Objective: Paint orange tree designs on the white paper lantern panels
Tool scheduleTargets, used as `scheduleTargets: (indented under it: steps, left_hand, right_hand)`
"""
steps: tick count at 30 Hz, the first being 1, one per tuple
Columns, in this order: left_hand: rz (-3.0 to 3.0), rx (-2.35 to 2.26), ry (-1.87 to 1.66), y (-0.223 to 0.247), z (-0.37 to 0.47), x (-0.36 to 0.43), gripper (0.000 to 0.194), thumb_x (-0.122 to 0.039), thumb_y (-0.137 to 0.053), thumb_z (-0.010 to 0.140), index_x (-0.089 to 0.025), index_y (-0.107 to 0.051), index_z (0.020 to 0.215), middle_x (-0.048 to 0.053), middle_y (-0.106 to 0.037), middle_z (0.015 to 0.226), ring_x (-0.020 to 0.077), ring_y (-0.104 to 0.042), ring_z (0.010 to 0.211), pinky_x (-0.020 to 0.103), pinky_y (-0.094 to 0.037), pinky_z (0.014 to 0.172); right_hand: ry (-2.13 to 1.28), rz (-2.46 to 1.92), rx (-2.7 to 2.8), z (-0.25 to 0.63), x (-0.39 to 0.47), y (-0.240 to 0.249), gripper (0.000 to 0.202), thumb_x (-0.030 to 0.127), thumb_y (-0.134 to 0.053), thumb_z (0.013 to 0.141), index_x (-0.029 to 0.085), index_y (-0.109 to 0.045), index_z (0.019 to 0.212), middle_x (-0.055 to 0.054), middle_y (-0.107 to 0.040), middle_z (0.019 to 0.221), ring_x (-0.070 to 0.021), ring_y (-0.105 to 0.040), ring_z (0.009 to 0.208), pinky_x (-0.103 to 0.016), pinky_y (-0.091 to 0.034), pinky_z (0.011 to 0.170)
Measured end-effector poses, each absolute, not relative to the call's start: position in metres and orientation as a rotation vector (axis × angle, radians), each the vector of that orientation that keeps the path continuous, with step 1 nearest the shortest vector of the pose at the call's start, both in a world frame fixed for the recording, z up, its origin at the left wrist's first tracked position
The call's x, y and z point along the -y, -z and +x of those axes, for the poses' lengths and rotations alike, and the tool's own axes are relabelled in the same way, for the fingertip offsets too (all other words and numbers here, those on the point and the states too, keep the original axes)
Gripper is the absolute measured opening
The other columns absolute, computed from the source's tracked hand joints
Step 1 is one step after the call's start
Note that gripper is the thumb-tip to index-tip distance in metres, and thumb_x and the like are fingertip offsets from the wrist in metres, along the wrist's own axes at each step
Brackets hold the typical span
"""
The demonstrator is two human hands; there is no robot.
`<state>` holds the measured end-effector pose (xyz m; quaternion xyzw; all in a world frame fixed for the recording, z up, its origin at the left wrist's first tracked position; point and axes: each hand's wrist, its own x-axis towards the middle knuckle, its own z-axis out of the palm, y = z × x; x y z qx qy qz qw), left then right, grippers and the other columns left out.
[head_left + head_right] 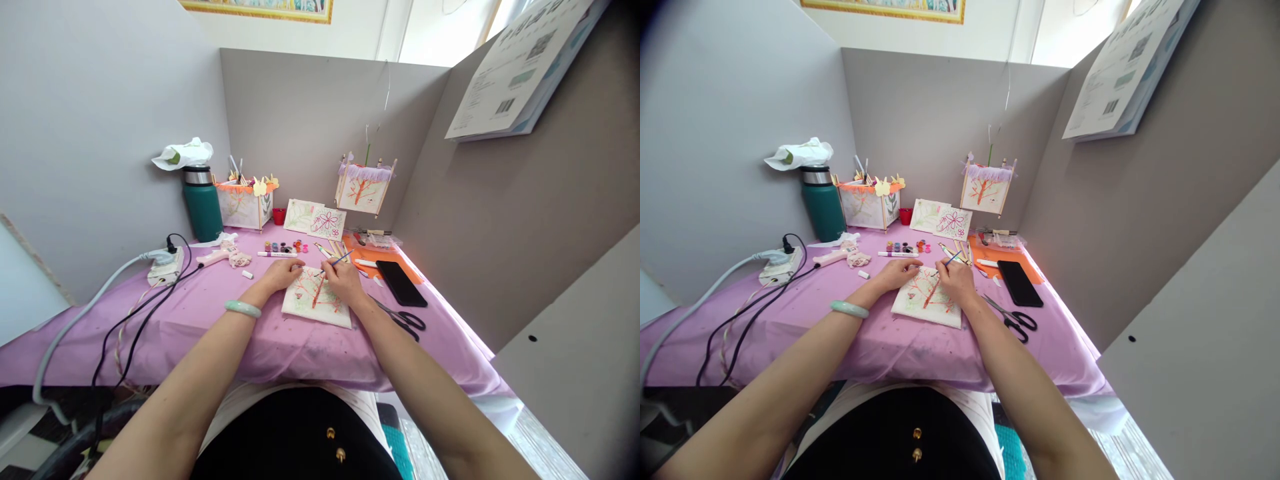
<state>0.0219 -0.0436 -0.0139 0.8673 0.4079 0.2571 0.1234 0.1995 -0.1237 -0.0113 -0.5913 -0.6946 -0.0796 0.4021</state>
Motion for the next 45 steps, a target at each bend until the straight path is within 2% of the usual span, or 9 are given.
scheduleTargets:
  steps: [11,23,45]
  left_hand:
    - [2.524,-1.169,-0.771,0.0157,0.0212,0.0421,0.036,-0.03,-0.043,0.078,-0.019,-0.063,0.106,0.005,-0.065,0.105,0.0188,-0.058,0.095,0.028,-0.042,0.085]
    - [2.525,-1.179,-0.758,0.014,0.0212,0.0437,0.037,-0.031,-0.044,0.078,-0.017,-0.063,0.106,0.006,-0.067,0.099,0.0181,-0.06,0.085,0.028,-0.044,0.079]
    - [2.527,-1.169,-0.748,0.0121,0.0217,0.0452,0.036,-0.031,-0.044,0.078,-0.019,-0.062,0.106,0.004,-0.065,0.106,0.0177,-0.058,0.093,0.027,-0.042,0.085]
  right_hand:
    - [0.234,-1.564,1.7,0.2007,0.124,0.0099,0.032,0.035,-0.036,0.088,0.02,-0.061,0.073,-0.001,-0.065,0.067,-0.0126,-0.059,0.066,-0.02,-0.035,0.061]
    - [0.175,-1.461,1.813,0.198,0.1259,0.0083,0.031,0.032,-0.038,0.088,0.02,-0.06,0.071,0.0,-0.063,0.065,-0.0122,-0.059,0.067,-0.02,-0.036,0.062]
    - [0.237,-1.486,1.75,0.1969,0.1274,0.008,0.031,0.034,-0.038,0.087,0.02,-0.061,0.071,-0.001,-0.063,0.063,-0.0122,-0.059,0.064,-0.02,-0.035,0.059]
